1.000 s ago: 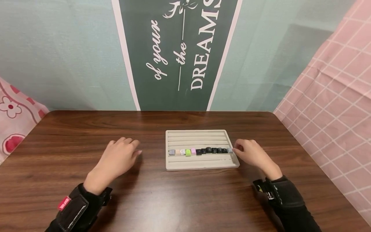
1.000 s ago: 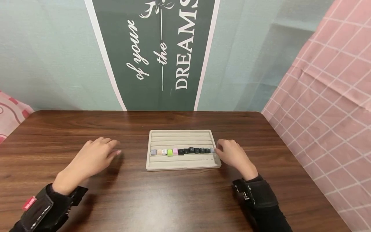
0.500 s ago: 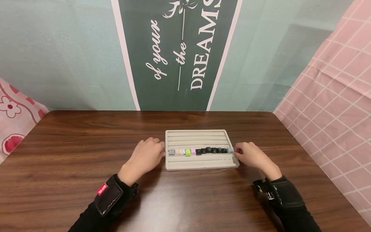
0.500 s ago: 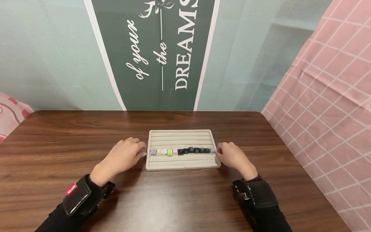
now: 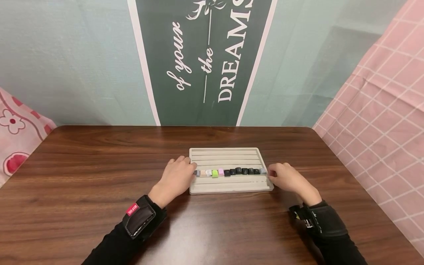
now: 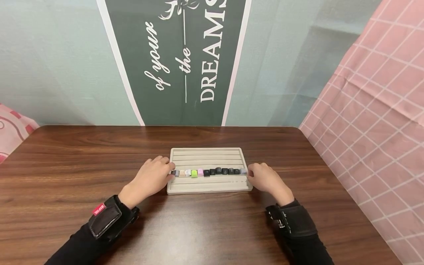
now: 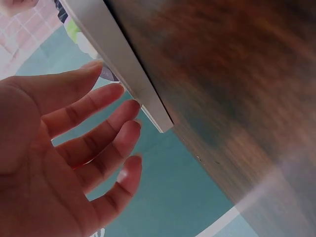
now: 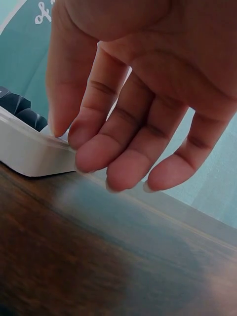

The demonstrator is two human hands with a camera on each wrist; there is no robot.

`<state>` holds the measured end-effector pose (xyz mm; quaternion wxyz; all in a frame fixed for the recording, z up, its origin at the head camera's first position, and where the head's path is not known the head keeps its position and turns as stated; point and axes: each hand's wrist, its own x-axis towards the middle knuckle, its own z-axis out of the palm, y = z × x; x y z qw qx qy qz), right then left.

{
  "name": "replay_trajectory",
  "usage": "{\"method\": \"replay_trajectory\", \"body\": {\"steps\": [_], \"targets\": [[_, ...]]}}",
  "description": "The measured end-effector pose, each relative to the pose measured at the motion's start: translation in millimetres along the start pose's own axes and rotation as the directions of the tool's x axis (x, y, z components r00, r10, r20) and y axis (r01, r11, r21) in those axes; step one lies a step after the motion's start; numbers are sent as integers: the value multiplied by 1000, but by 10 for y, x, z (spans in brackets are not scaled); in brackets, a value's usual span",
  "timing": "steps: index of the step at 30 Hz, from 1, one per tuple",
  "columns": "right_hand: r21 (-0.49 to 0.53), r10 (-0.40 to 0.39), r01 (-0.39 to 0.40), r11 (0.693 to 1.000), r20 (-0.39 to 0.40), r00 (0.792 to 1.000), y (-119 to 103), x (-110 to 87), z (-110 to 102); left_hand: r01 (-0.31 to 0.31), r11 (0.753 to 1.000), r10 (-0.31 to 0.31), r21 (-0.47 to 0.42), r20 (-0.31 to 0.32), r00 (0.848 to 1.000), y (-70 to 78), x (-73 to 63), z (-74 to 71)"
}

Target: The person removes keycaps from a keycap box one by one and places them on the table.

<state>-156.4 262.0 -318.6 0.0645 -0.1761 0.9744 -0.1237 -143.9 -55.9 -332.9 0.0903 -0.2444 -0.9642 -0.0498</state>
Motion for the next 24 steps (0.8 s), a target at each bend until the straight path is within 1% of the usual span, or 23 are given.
{"method": "replay_trajectory", "body": {"steps": [3, 7, 12, 16, 24], "targets": [[-2, -2, 2, 1000, -4, 1000, -5, 1, 1, -4, 1000, 4, 14, -4, 1000, 11, 11, -7], [-5, -6, 6, 1000, -9, 1000, -11, -3, 4, -6, 1000, 6, 4, -1, 1000, 28, 30, -23], [-6, -6, 6, 1000, -2, 1000, -6, -6, 10, -4, 1000, 4, -6, 29, 1000, 56, 54, -48], [-4, -8, 8, 1000, 1, 1000, -6, -11, 14, -6, 1000, 6, 2, 40, 999, 67, 70, -46], [-7, -22, 22, 1000, -7, 1000, 7, -14, 27, -26, 1000, 26, 13, 30, 999, 77, 80, -30]]}}
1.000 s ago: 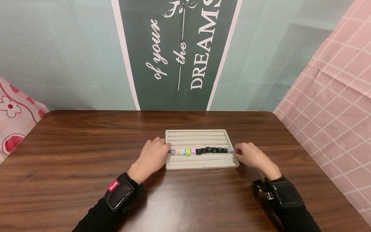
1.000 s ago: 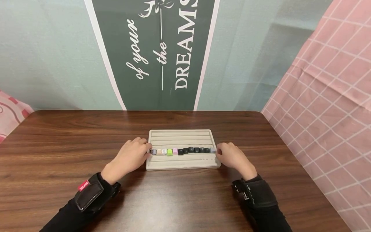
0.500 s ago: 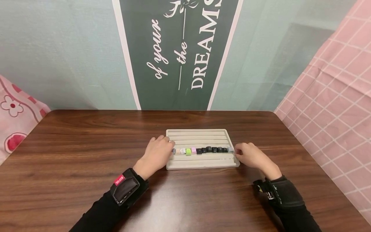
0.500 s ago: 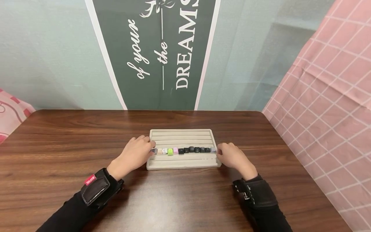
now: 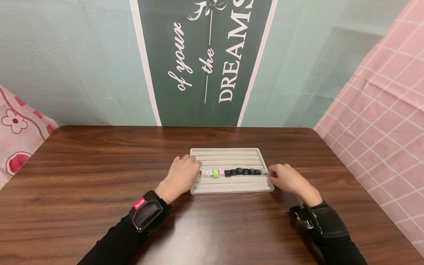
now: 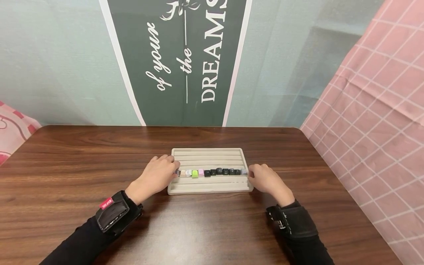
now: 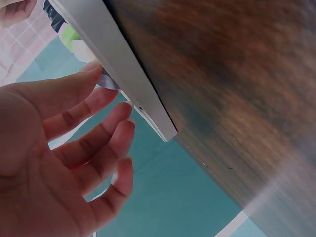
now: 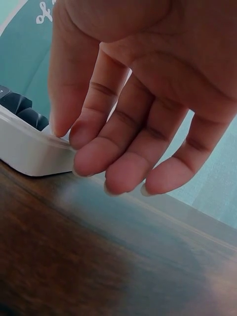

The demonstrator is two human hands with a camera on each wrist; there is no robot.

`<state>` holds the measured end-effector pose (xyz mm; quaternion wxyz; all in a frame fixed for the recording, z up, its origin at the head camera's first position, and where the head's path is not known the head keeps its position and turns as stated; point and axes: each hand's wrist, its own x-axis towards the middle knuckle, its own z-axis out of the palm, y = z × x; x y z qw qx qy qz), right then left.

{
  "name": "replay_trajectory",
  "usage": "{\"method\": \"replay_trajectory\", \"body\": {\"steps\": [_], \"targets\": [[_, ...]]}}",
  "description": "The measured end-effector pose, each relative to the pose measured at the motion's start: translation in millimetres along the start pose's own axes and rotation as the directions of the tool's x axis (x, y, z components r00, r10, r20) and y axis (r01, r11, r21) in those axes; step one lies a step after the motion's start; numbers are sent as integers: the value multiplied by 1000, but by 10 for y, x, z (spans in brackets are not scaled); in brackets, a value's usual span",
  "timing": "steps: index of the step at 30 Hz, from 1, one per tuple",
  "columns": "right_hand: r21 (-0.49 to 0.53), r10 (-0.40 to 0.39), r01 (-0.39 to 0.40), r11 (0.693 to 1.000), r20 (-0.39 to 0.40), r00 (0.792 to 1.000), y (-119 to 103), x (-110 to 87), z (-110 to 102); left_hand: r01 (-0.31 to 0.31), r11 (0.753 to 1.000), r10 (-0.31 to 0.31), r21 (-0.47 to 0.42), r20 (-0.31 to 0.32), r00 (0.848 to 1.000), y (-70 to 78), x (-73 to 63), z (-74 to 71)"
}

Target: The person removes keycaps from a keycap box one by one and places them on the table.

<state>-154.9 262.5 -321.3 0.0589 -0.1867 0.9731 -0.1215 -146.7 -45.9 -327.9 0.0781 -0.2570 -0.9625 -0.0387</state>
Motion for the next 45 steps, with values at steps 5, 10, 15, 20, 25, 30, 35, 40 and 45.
{"method": "replay_trajectory", "body": {"steps": [5, 10, 15, 20, 25, 30, 35, 40, 45], "targets": [[-1, -2, 2, 1000, 0, 1000, 7, 12, -2, -5, 1000, 5, 5, -7, 1000, -9, 9, 12], [4, -5, 5, 1000, -2, 1000, 5, 11, -8, -16, 1000, 16, 1, -4, 1000, -15, 21, 17], [1, -4, 4, 1000, -4, 1000, -1, 14, -6, -26, 1000, 26, 2, -1, 1000, -19, 37, 41], [0, -3, 3, 1000, -3, 1000, 4, 18, 1, -38, 999, 38, 13, 7, 999, -13, 55, 51], [-7, 2, -2, 1000, 3, 1000, -1, 25, -10, -16, 1000, 15, 12, 24, 1000, -9, 44, 12], [-8, 18, -18, 1000, 24, 1000, -22, 13, -35, 8, 1000, -8, -1, 24, 1000, -11, -2, -43], [-10, 27, -26, 1000, 31, 999, -38, 5, -48, 5, 1000, -5, -14, -6, 1000, -40, -74, -89], [-15, 32, -32, 999, 8, 999, -61, 3, -59, 6, 1000, -7, -20, -54, 999, -80, -154, -131], [-17, 6, -6, 1000, -14, 1000, -130, -6, -61, 0, 1000, -1, -15, -75, 997, -71, -234, -146]]}}
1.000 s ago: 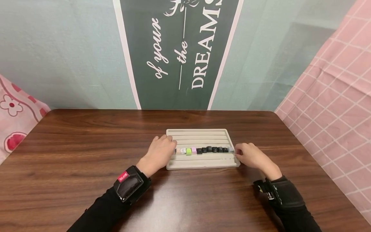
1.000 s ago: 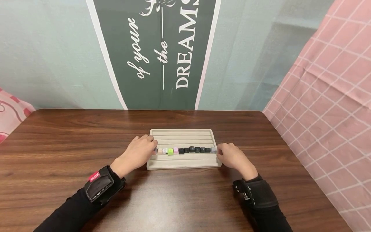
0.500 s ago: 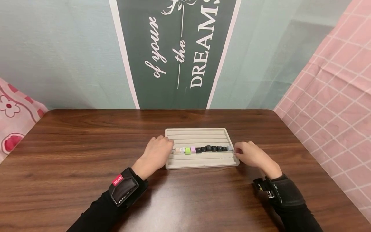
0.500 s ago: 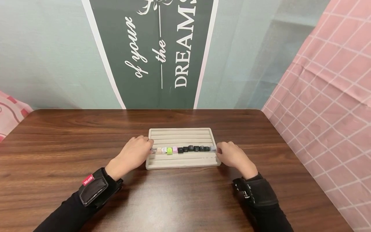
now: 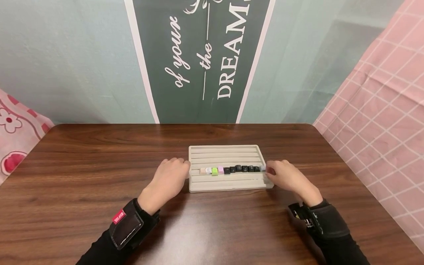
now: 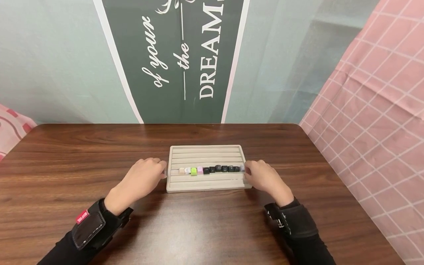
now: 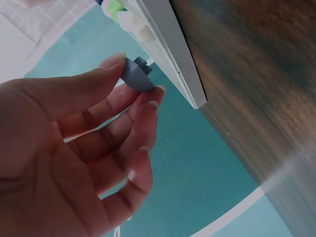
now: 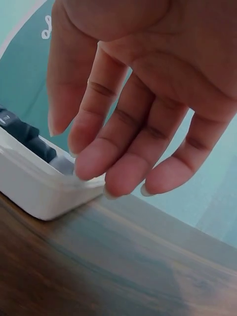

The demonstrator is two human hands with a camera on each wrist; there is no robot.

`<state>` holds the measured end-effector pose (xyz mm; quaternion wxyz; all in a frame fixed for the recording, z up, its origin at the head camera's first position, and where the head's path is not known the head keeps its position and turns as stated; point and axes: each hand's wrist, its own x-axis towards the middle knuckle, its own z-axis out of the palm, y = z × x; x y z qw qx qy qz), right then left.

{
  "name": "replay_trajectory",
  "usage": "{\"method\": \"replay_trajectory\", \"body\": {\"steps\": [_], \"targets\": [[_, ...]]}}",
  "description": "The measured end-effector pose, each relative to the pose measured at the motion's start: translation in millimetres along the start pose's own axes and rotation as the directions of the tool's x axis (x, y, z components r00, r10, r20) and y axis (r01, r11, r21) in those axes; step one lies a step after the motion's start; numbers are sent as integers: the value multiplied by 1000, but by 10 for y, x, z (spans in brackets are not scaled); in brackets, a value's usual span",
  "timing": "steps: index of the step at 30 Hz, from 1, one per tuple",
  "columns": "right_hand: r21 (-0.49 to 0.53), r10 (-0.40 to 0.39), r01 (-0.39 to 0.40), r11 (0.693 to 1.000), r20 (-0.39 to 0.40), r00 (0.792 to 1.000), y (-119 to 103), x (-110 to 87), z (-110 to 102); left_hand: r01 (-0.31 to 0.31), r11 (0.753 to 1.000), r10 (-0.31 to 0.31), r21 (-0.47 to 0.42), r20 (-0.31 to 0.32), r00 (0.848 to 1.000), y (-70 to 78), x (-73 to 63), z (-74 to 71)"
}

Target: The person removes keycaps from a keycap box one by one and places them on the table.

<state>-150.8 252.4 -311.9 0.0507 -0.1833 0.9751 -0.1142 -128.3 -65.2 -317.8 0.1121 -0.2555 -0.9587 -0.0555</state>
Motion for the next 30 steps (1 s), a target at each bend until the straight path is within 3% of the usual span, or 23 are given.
{"method": "replay_trajectory", "body": {"steps": [12, 21, 26, 30], "targets": [[-17, -82, 81, 997, -42, 996, -201, -38, 33, -66, 998, 67, -17, 36, 997, 170, -159, -12], [-44, -96, 93, 995, -64, 993, -300, -52, 80, -131, 991, 129, 41, 54, 990, 339, -229, 14], [-57, -128, 123, 991, -88, 988, -370, -70, 111, -134, 988, 125, 83, 99, 987, 392, -237, 54], [-67, -143, 137, 988, -95, 985, -396, -73, 133, -127, 986, 116, 105, 101, 988, 404, -236, 90]]}}
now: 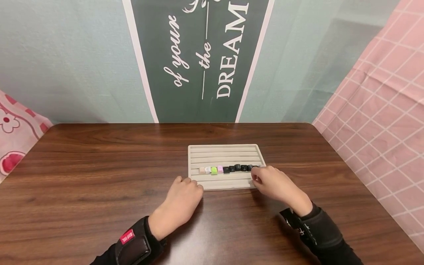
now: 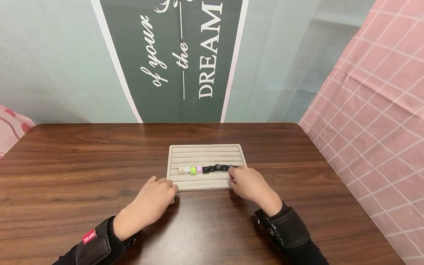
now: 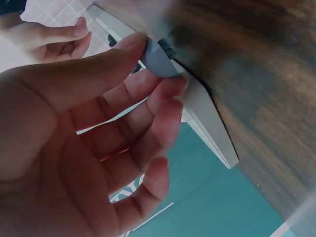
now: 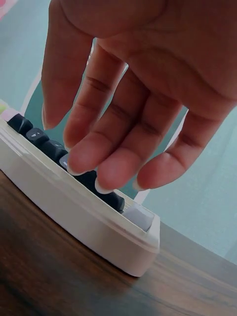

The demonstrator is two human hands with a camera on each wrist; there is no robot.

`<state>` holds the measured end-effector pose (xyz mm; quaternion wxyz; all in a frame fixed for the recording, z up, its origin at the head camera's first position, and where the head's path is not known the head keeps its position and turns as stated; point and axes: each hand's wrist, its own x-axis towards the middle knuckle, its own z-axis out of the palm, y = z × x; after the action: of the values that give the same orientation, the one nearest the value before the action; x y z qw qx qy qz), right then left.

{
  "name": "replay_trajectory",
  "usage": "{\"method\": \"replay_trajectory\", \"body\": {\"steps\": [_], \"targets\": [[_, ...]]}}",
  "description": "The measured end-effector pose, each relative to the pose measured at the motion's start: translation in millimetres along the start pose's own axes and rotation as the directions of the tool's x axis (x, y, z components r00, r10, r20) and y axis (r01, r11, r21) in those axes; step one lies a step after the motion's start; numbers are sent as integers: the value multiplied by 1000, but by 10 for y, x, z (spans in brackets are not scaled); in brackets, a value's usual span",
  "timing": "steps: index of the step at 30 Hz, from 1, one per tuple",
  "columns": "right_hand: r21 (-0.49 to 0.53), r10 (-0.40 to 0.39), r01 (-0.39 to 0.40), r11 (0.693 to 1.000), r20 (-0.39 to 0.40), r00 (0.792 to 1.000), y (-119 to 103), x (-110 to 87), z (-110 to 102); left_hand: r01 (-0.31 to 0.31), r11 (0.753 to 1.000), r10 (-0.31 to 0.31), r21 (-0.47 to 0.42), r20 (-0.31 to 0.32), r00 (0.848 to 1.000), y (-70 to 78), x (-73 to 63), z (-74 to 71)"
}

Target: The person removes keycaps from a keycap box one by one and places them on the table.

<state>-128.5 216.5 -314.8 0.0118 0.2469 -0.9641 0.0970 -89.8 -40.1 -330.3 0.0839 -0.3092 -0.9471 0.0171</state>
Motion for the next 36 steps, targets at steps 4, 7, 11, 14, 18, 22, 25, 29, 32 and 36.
{"method": "replay_trajectory", "body": {"steps": [4, 7, 11, 14, 18, 22, 25, 29, 32, 36], "targets": [[-6, 2, -2, 1000, 17, 1000, -17, 4, 8, 1, 1000, -1, 13, -35, 999, -4, 4, 25], [-4, 8, -8, 1000, 29, 1000, -27, 5, 8, 4, 1000, -3, 13, -52, 999, -11, 9, 35], [-4, 7, -7, 1000, 26, 1000, -25, 5, 4, 12, 1000, -11, 11, -70, 998, -21, 9, 46], [-4, 5, -5, 1000, 28, 1000, -21, 3, 4, 15, 1000, -14, 11, -83, 996, -28, 5, 52], [-2, 3, -3, 1000, 34, 999, -15, 0, 10, 14, 1000, -13, 10, -91, 996, -34, 3, 54], [-5, -7, 7, 1000, 31, 1000, -4, 0, 7, 17, 1000, -16, 6, -88, 996, -36, 4, 57], [-2, -2, 2, 1000, 25, 1000, 8, -2, -11, 20, 1000, -20, -2, -83, 996, -34, 3, 51], [8, 35, -35, 999, 25, 999, 46, -5, -57, 24, 1000, -25, -13, -84, 996, -35, 0, 46], [14, 55, -55, 998, 23, 998, 100, -7, -88, 26, 999, -28, -19, -86, 996, -38, 2, 47], [29, 70, -70, 997, 20, 997, 190, -6, -106, 26, 999, -28, -19, -93, 995, -38, -2, 40]]}}
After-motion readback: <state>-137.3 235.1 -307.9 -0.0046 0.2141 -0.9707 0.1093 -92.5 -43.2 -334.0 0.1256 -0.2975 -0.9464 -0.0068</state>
